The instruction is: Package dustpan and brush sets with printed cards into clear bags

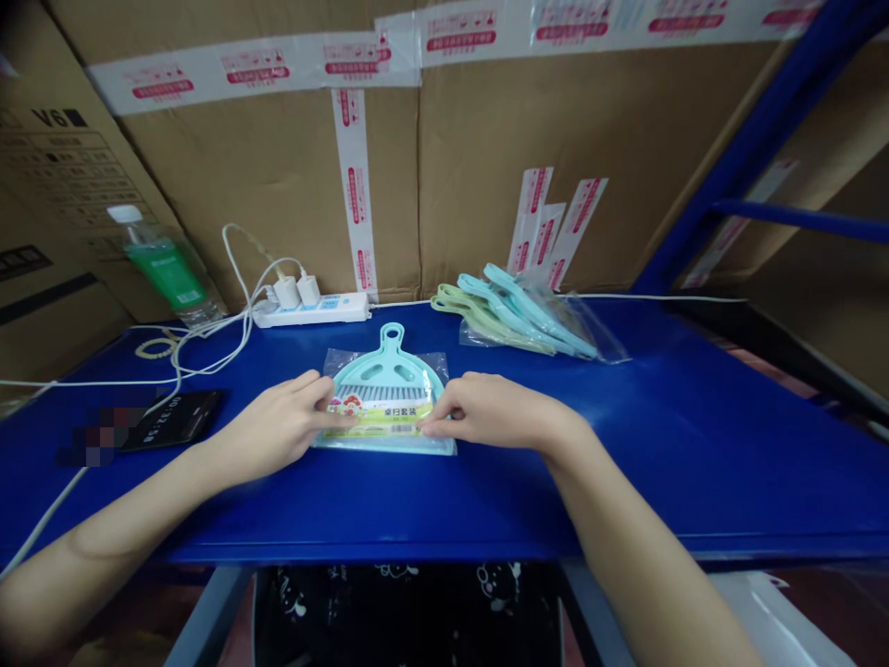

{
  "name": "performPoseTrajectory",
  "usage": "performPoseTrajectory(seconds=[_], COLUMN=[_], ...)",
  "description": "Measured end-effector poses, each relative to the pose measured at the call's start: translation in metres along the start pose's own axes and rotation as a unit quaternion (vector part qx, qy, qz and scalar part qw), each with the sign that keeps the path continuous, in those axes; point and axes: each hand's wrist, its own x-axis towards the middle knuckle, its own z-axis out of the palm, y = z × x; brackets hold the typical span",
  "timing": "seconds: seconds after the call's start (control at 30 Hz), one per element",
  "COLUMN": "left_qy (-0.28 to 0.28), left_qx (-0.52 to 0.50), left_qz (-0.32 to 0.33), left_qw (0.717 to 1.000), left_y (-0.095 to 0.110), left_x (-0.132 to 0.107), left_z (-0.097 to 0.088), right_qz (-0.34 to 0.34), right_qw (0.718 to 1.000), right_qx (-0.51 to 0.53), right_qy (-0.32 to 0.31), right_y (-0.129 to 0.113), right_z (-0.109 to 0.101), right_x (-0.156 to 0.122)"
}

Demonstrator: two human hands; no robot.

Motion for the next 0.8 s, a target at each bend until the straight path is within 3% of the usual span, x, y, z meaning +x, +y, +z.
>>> performPoseTrajectory(seconds=[0.3, 0.53, 0.8], left_qy=[-0.003, 0.0, 0.019], left_qx=[-0.08, -0.087, -0.075], left_qz=[-0.062, -0.077, -0.065], left_qw=[0.995, 0.993, 0.995], left_y=[-0.019, -0.019, -0.013], left_x=[-0.008, -0.009, -0.011], left_z=[-0.002, -0.004, 0.003], right_qz=[0.068, 0.076, 0.014], right_qw=[0.997, 0.996, 0.999], right_qx=[0.048, 0.045, 0.019], right_qy=[-0.007, 0.002, 0.033], right_y=[0.007, 0.014, 0.008], right_z=[-0.007, -0.004, 0.003], right_x=[-0.002, 0.002, 0.006])
